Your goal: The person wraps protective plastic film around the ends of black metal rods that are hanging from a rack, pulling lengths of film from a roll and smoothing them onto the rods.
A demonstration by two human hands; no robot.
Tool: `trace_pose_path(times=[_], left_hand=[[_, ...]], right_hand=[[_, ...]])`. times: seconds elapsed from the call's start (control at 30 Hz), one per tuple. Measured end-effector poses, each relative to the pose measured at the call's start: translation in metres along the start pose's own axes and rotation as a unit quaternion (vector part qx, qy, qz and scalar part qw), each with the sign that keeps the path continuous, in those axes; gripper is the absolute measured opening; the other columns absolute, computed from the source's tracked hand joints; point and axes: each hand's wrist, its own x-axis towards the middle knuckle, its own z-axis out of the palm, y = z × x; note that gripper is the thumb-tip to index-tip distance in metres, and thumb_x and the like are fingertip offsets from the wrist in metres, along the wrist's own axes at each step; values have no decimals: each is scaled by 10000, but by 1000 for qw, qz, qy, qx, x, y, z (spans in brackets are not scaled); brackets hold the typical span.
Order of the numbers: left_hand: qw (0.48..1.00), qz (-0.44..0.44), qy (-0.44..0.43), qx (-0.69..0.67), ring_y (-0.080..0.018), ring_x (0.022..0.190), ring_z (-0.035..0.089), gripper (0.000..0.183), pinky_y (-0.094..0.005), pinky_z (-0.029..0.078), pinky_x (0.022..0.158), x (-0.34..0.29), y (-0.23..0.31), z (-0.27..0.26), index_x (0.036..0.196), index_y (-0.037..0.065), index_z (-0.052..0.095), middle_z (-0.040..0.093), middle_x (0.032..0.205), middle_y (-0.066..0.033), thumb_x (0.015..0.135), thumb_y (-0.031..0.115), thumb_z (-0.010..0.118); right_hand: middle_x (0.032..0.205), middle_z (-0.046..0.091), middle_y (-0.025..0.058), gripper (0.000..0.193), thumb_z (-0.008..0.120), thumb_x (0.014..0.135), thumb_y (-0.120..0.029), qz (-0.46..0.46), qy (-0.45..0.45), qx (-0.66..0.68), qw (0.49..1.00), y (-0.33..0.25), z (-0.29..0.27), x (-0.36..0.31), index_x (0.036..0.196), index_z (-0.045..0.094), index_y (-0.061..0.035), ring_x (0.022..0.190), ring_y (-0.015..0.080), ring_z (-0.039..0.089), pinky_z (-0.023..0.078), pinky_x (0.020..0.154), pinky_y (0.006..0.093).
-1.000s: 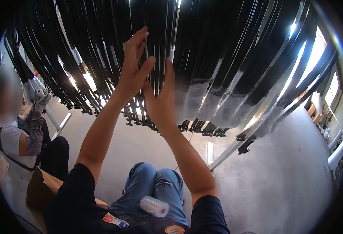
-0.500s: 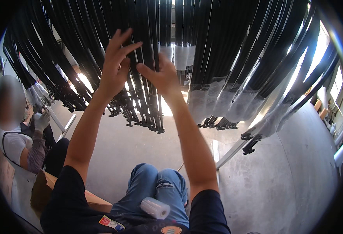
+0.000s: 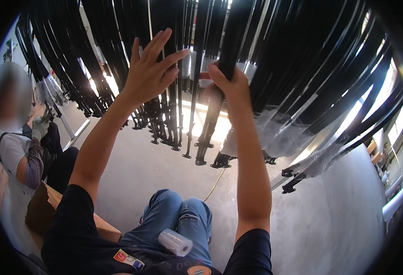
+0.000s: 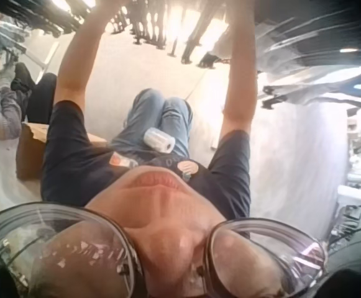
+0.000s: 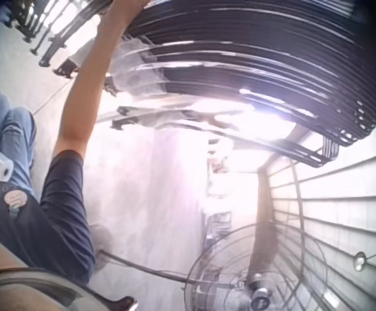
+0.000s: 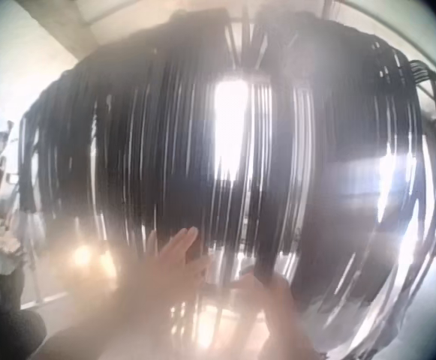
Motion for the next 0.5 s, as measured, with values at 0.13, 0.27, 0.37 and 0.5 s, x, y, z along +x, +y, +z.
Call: trace_pose_path(times=[0.13, 0.27, 0.37, 0.5], left_hand=[[996, -20, 33, -78, -210, 1255, 251, 510, -592, 186, 961, -3, 3, -9, 1167, 260, 417, 219, 1370, -36, 710, 223, 642], [979, -22, 59, -192, -258, 1219, 307, 484, -540, 224, 972, -12, 13, -26, 1161, 179, 407, 291, 1327, -81, 721, 148, 605], [960, -50, 114, -250, -292, 1172, 367, 392, -494, 270, 961, -20, 21, -40, 1099, 121, 450, 369, 1268, -105, 726, 87, 565], [929, -110, 42, -351, -297, 1121, 422, 297, -416, 340, 932, -26, 32, -46, 1026, 69, 498, 457, 1177, -124, 732, 42, 529]], right_hand=[[794, 612, 120, 542, 559, 779, -312, -12, -92, 27, 995, -4, -11, 0, 1154, 451, 64, 611, 122, 530, 445, 579, 238], [780, 582, 93, 457, 465, 827, -351, 27, -142, 69, 987, -12, -15, 0, 1014, 549, 58, 689, 148, 532, 434, 633, 271], [822, 582, 118, 390, 417, 857, -322, 37, -138, 70, 987, -14, -14, 2, 871, 585, 31, 752, 188, 549, 435, 705, 305], [934, 568, 164, 403, 392, 871, -329, 16, -160, 111, 981, -15, -14, -2, 762, 580, 10, 895, 240, 543, 418, 830, 366]])
